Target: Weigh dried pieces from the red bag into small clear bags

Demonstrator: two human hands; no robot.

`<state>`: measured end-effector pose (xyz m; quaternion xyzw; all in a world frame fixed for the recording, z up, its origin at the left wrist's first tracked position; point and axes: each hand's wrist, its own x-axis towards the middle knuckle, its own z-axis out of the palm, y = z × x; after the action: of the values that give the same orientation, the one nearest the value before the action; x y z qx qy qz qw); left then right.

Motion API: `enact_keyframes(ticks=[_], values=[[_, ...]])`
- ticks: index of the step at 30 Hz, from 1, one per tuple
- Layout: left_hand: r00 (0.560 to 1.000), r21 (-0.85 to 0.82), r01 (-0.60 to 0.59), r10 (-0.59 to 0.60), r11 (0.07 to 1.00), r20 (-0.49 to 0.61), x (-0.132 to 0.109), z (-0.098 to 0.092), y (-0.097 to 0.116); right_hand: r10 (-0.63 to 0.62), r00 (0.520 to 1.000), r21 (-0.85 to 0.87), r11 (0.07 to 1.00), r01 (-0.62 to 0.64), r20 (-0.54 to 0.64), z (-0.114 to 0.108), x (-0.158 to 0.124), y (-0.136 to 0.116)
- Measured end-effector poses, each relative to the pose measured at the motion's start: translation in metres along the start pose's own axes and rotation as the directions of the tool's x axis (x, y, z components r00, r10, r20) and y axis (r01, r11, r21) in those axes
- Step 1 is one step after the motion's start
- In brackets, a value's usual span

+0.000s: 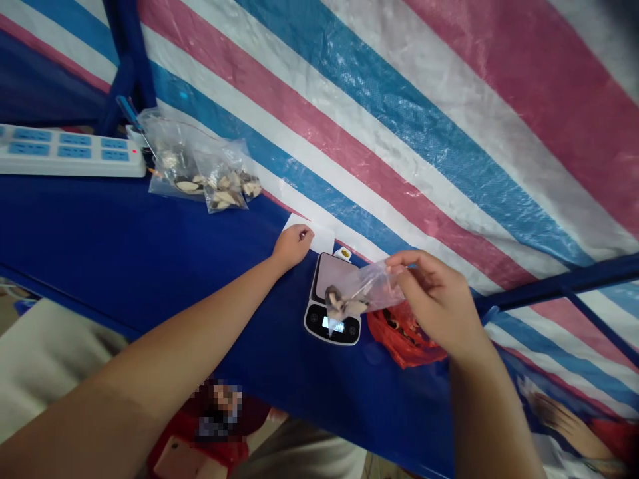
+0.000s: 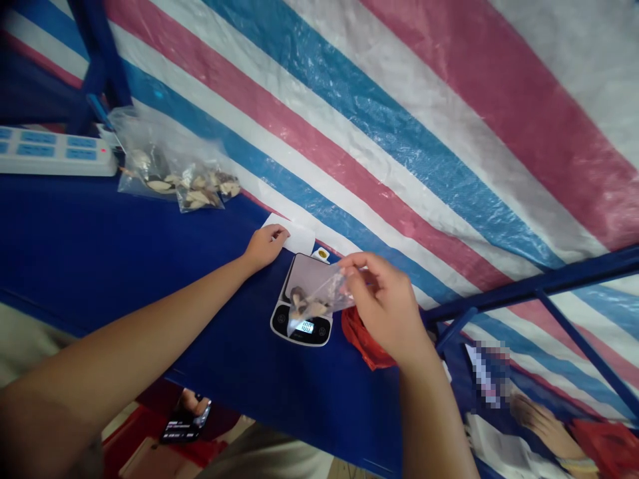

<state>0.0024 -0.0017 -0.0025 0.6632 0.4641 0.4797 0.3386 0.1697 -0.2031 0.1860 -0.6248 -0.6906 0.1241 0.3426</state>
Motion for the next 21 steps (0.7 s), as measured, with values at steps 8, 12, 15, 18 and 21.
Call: enact_keyframes(ticks=[8, 12, 15, 18, 21], values=[[1.000, -0.005, 0.002, -0.002, 1.000, -0.012, 0.000, -0.002, 0.002, 0.267, 0.922, 0.158, 0.960, -0.230, -0.282, 0.038, -0.023, 0.081], [1.000, 0.005, 0.002, -0.002, 1.000, -0.010, 0.000, 0.000, 0.002, 0.421, 0.820, 0.143, 0.906, -0.398, -0.388, 0.039, -0.056, 0.122], [1.000, 0.015, -0.030, 0.030, 0.999, -0.009, -0.001, 0.001, 0.003, 0.426, 0.766, 0.138, 0.900, -0.413, -0.482, 0.028, -0.055, 0.141], [0.997, -0.001, -0.073, 0.073, 0.997, -0.018, -0.002, 0.001, 0.004, 0.470, 0.726, 0.317, 0.881, -0.352, -0.502, 0.026, -0.033, 0.152], [0.994, -0.051, -0.103, 0.100, 0.993, -0.046, -0.003, 0.000, 0.006, 0.564, 0.633, 0.517, 0.807, -0.286, -0.530, 0.037, -0.014, 0.160]])
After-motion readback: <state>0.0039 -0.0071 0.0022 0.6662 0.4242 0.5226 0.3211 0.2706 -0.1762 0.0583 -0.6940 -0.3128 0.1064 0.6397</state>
